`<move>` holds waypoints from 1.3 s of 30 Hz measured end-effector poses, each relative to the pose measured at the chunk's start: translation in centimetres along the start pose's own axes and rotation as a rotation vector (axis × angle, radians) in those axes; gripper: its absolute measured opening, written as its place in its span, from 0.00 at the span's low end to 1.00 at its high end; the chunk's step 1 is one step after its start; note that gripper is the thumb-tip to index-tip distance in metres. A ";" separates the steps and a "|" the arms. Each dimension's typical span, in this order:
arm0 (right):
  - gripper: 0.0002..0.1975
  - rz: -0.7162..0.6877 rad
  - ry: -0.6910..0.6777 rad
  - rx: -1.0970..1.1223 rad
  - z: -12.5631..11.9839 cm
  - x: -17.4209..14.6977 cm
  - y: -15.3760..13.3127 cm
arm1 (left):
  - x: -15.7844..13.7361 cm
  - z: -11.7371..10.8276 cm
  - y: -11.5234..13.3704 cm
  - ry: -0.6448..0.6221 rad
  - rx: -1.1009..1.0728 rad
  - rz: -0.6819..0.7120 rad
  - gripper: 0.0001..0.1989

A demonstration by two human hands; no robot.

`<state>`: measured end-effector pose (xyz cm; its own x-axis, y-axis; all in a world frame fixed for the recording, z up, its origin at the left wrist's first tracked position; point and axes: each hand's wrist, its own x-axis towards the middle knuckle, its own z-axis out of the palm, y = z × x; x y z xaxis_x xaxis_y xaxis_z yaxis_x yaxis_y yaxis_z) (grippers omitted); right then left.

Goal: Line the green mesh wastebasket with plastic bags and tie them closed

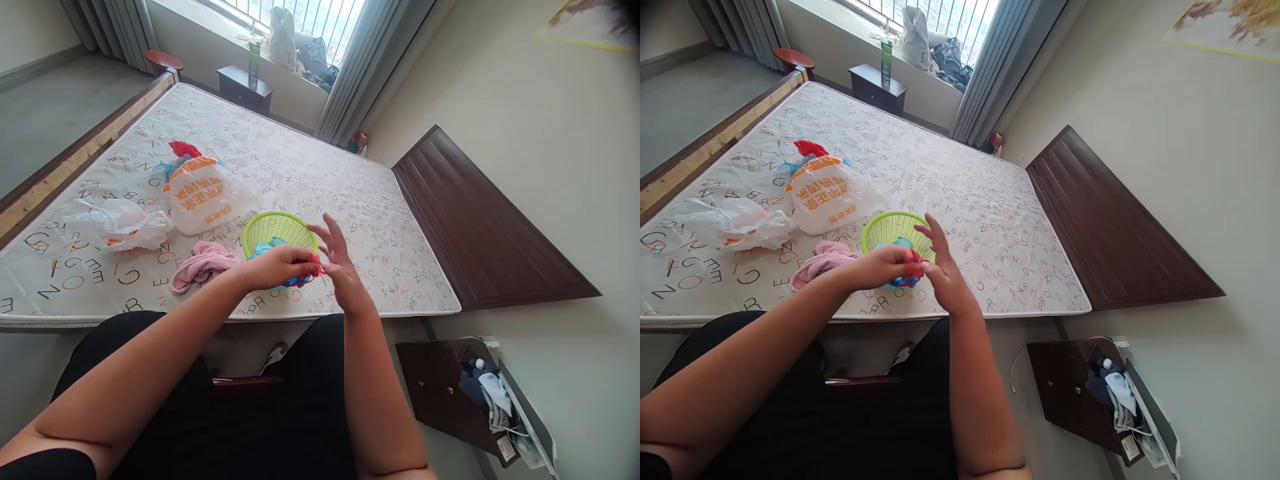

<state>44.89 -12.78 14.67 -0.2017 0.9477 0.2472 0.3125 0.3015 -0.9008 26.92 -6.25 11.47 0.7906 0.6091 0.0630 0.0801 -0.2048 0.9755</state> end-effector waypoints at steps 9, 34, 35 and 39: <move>0.13 0.220 0.101 -0.044 -1.4 -0.3 2.6 | 0.4 -1.2 -0.4 0.128 -0.287 -0.061 0.18; 0.15 0.048 0.385 0.032 4.1 -0.5 4.4 | -0.1 -1.9 -0.7 -0.036 -0.304 -0.235 0.16; 0.16 0.081 0.359 0.097 4.1 -0.5 4.6 | -0.1 -1.9 -0.7 -0.076 -0.221 -0.223 0.16; 0.12 0.269 0.459 0.270 3.9 -0.4 5.4 | -0.2 -1.8 -1.1 -0.034 0.178 -0.118 0.12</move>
<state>42.98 -11.93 8.33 0.2924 0.9535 0.0728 0.0374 0.0646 -0.9972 25.63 -4.75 10.77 0.7893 0.6111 -0.0594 0.2766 -0.2676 0.9230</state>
